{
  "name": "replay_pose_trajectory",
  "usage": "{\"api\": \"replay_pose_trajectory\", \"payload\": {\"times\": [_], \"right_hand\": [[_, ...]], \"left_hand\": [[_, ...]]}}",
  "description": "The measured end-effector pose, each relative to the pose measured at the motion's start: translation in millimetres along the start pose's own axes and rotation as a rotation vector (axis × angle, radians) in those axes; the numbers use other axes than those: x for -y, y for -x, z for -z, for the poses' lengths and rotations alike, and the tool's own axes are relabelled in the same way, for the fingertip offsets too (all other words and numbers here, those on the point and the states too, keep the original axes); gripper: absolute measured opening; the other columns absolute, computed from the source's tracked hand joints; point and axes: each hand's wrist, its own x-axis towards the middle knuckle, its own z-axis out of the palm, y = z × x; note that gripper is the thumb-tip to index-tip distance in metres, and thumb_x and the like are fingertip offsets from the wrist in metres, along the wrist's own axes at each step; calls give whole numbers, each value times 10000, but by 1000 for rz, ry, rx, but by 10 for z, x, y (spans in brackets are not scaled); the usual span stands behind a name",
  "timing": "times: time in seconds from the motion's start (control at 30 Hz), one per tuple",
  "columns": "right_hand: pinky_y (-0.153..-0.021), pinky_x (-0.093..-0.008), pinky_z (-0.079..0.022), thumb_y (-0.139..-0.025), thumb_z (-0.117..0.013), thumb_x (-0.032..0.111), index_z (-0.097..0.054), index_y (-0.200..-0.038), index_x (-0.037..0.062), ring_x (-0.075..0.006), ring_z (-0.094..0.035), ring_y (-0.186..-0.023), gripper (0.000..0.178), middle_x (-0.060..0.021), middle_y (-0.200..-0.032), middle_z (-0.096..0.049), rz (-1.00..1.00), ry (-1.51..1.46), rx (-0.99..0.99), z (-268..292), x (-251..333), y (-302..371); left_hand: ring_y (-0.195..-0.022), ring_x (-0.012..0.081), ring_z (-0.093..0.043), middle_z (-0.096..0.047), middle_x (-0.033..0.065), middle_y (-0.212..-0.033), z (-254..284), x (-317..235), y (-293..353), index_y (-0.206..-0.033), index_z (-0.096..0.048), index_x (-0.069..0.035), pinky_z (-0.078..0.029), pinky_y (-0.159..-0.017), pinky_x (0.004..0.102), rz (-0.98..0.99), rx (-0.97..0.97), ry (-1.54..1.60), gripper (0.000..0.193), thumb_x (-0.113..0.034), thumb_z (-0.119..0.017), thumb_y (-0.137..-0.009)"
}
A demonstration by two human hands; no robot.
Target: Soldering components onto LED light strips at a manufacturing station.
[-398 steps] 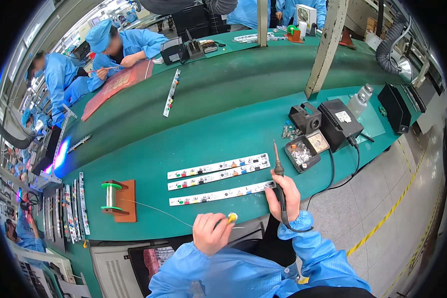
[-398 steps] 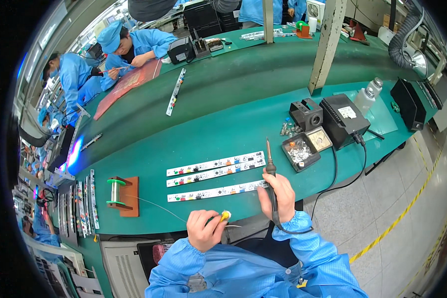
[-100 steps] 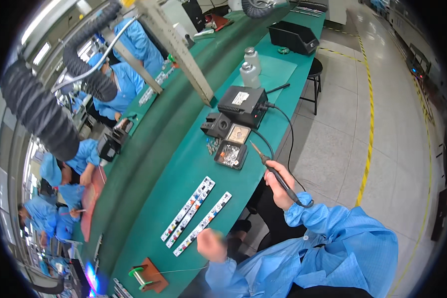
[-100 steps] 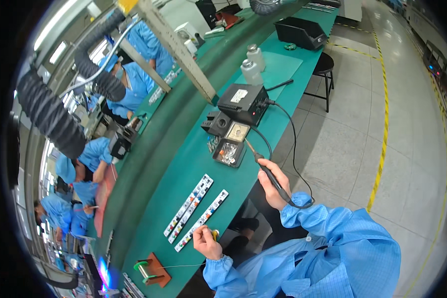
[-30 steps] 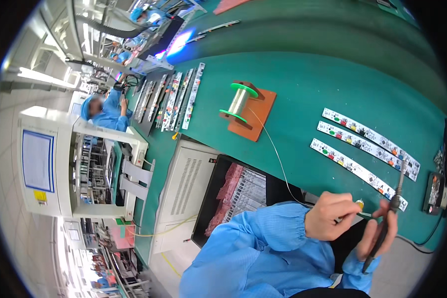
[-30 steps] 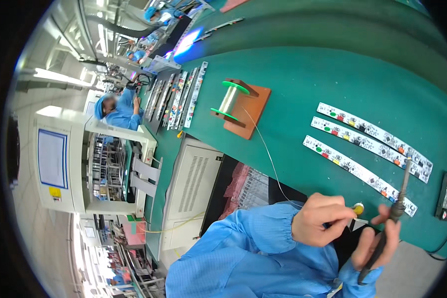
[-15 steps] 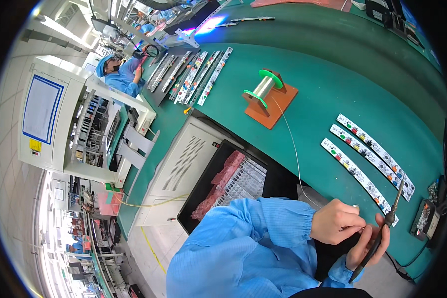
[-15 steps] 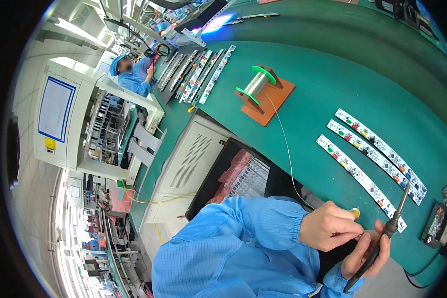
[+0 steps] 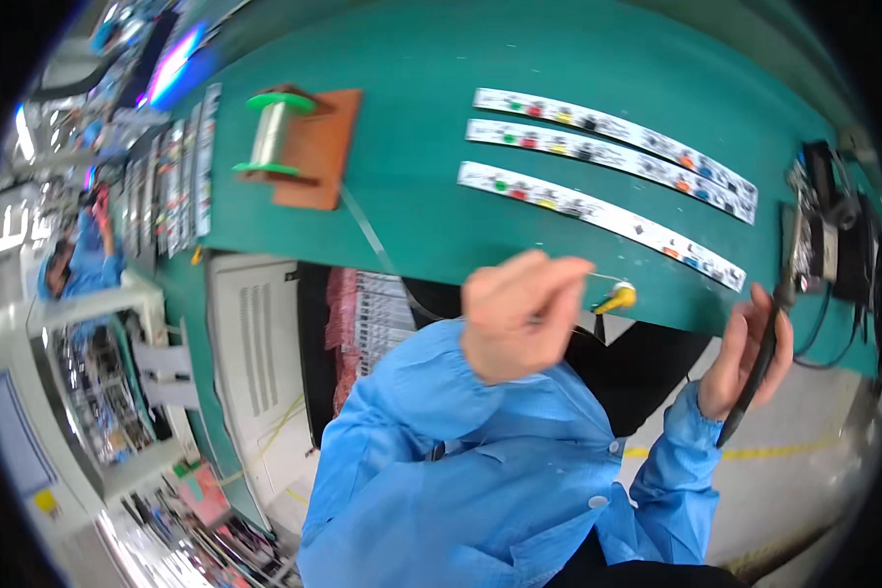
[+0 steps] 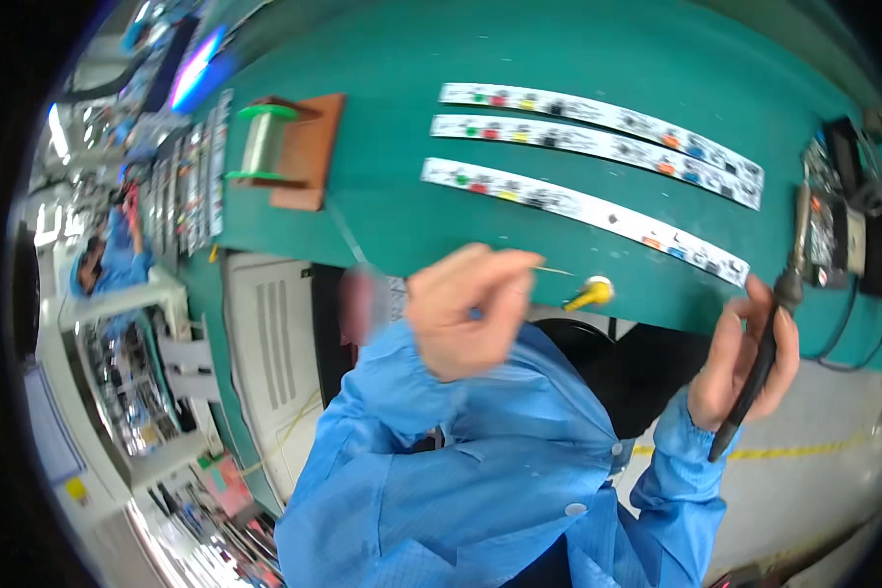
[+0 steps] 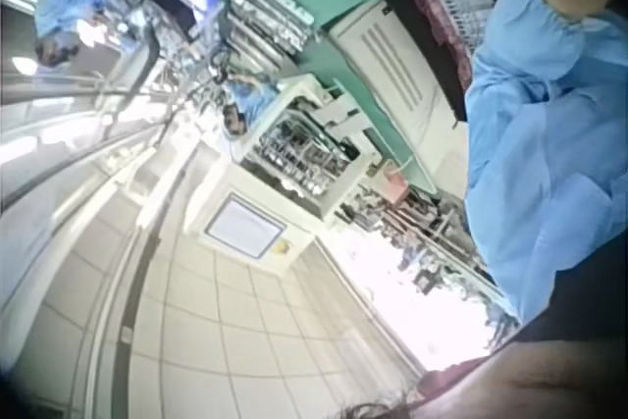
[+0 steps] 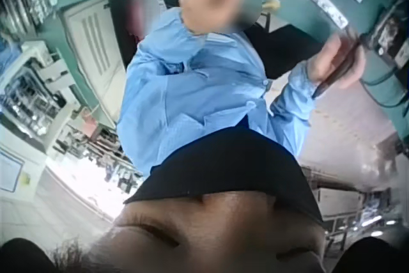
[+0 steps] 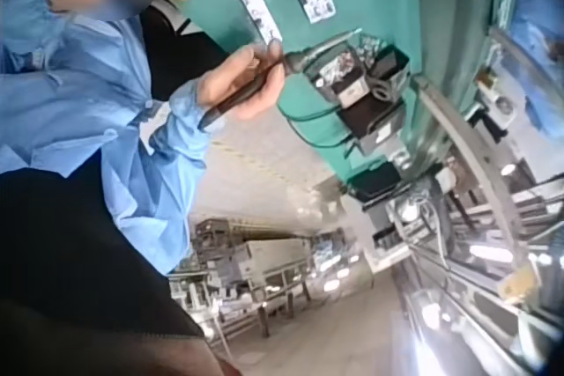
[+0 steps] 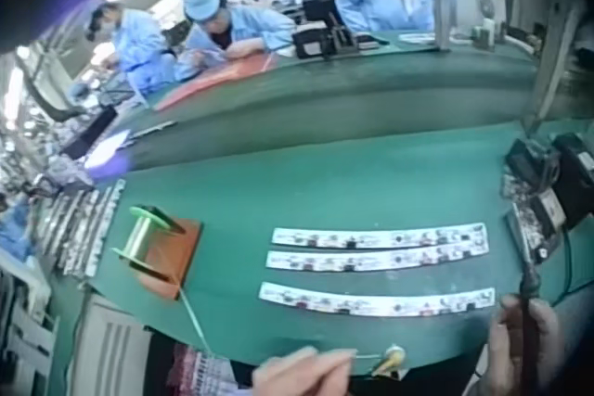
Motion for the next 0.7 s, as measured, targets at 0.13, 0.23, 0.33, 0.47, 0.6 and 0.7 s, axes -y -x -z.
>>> {"api": "replay_pose_trajectory", "payload": {"times": [0.13,0.23,0.33,0.47,0.6,0.7], "right_hand": [[-935,-418,-415,-818,-558,-79,-424,-1262,12,-290,-549,-1069,473,-250,-1167,-554,79,123,87,223,-121,-90],[-930,-424,-418,-814,-566,-70,-432,-1257,10,-300,-553,-1063,469,-256,-1165,-550,134,186,92,315,-212,-158],[-931,-429,-415,-810,-580,-59,-442,-1249,3,-312,-551,-1080,465,-262,-1154,-553,95,202,72,320,-241,-148],[-953,-406,-409,-837,-553,-49,-422,-1269,-1,-316,-526,-1132,454,-248,-1187,-541,96,196,96,223,-235,-191],[-950,-393,-410,-838,-551,-51,-423,-1270,7,-304,-534,-1117,455,-253,-1188,-543,134,186,119,138,-257,-284],[-950,-391,-413,-837,-554,-47,-429,-1267,6,-298,-536,-1113,451,-253,-1189,-541,81,157,116,121,-307,-288]], "left_hand": [[-523,1,-425,-545,-5,-690,158,138,-13,-888,-639,16,-293,-433,151,114,-150,-55,125,86,-604,-790],[-546,-12,-428,-555,5,-748,349,286,14,-879,-606,44,-290,-457,131,162,-161,-82,79,78,-611,-808],[-474,-7,-284,-520,-13,-672,331,412,-9,-838,-636,7,-192,-412,179,155,-260,27,78,40,-661,-773],[-480,-11,-319,-527,-9,-667,339,382,-85,-807,-627,16,-216,-417,169,182,-243,1,51,49,-648,-775],[-488,11,-411,-562,31,-650,366,448,-148,-796,-621,32,-276,-427,151,56,-276,3,47,68,-646,-780],[-470,14,-382,-533,28,-591,353,459,-178,-753,-602,28,-254,-418,160,-34,-262,-102,77,63,-667,-771]]}}
